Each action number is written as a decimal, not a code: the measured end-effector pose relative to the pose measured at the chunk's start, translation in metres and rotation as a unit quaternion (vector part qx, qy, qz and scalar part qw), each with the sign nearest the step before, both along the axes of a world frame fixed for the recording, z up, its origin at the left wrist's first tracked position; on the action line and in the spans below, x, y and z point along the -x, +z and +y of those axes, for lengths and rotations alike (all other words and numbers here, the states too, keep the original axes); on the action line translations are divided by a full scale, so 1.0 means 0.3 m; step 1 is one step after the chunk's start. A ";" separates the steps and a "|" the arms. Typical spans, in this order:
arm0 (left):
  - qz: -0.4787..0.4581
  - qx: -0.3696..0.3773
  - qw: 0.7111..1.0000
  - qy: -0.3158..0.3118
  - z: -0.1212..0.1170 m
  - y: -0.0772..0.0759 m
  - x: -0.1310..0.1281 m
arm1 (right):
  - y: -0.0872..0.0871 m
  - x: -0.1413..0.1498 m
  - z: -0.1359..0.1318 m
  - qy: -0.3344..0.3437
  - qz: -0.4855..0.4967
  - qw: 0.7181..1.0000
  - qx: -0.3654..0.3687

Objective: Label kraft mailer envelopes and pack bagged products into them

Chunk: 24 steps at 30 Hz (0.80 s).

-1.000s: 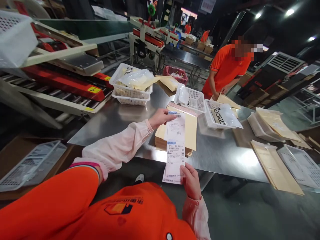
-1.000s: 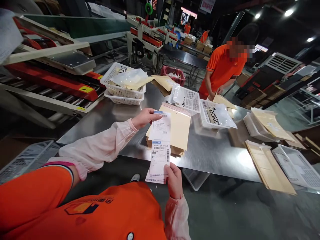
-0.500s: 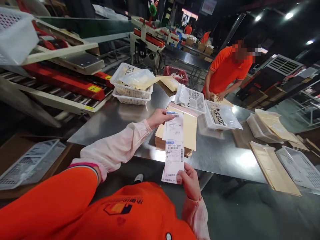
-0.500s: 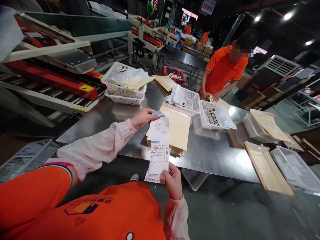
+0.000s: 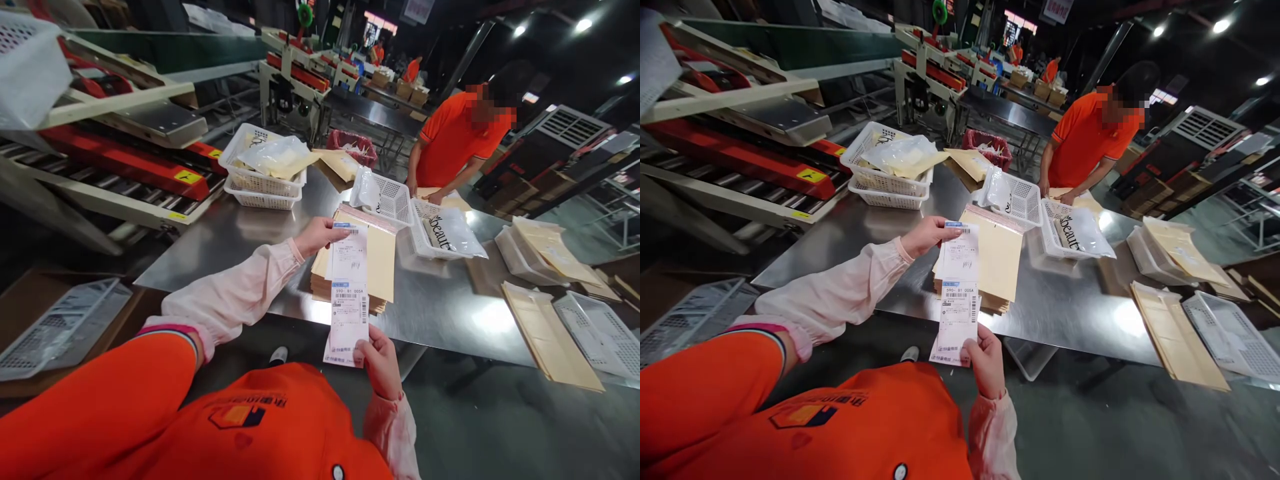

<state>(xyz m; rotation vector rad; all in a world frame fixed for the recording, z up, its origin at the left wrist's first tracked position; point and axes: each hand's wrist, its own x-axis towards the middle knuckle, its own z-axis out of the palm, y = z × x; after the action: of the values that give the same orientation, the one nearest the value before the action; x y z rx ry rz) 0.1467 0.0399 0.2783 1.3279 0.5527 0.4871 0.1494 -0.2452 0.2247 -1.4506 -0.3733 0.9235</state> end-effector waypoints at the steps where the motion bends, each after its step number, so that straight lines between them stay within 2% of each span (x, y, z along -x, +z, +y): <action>1: 0.002 -0.001 1.000 0.000 0.001 -0.001 -0.001 | 0.001 0.000 0.002 -0.003 0.012 1.000 0.002; 24: 0.024 0.010 1.000 -0.008 0.011 -0.014 -0.026 | 0.008 -0.010 0.017 -0.010 0.037 0.999 0.018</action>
<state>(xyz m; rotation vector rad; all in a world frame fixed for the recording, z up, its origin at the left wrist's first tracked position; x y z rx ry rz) 0.1545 0.0433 0.2741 1.3258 0.5849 0.4374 0.1525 -0.2400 0.2271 -1.4463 -0.2878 0.9690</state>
